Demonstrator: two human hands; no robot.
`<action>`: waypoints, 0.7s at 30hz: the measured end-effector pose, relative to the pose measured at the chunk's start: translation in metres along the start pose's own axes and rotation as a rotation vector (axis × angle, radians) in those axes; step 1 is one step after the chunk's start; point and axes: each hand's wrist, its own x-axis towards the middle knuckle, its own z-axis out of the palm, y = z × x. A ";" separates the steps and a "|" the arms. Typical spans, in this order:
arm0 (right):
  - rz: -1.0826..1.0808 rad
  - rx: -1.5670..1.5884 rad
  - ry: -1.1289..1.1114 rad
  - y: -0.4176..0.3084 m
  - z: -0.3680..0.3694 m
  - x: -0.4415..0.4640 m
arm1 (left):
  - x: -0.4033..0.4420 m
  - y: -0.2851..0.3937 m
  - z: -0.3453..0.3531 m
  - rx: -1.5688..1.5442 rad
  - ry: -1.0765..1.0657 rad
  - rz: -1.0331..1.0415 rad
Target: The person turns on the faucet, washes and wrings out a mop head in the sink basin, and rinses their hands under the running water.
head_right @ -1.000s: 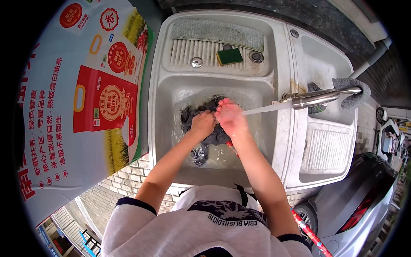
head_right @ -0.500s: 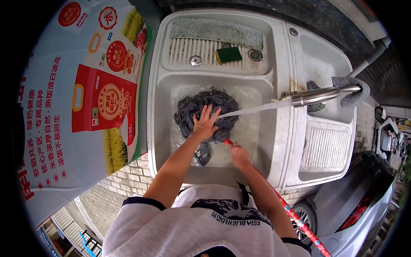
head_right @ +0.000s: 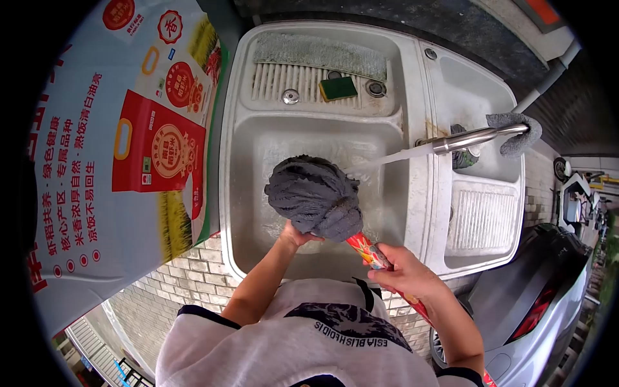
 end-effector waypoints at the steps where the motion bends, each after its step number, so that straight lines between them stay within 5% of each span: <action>1: -0.011 0.049 -0.011 0.000 0.002 -0.011 | 0.018 -0.003 0.002 -0.142 -0.281 0.058; 3: -0.056 0.119 -0.008 0.005 0.004 -0.024 | 0.023 0.014 0.034 -0.167 -0.582 0.162; 6: -0.090 0.295 0.029 0.016 -0.004 -0.027 | -0.018 0.052 0.101 0.063 -0.694 0.326; 9: -0.184 0.155 0.228 0.037 -0.018 -0.011 | -0.050 0.076 0.138 0.216 -0.690 0.436; 15: -0.045 -0.163 0.493 0.082 -0.048 0.058 | -0.011 0.109 0.131 0.005 -0.254 0.139; 18: 0.069 -0.160 0.477 0.094 -0.064 0.096 | -0.007 0.123 0.135 0.074 -0.059 0.163; 21: 0.173 -0.288 0.422 0.105 -0.071 0.118 | -0.012 0.134 0.122 0.222 0.207 0.470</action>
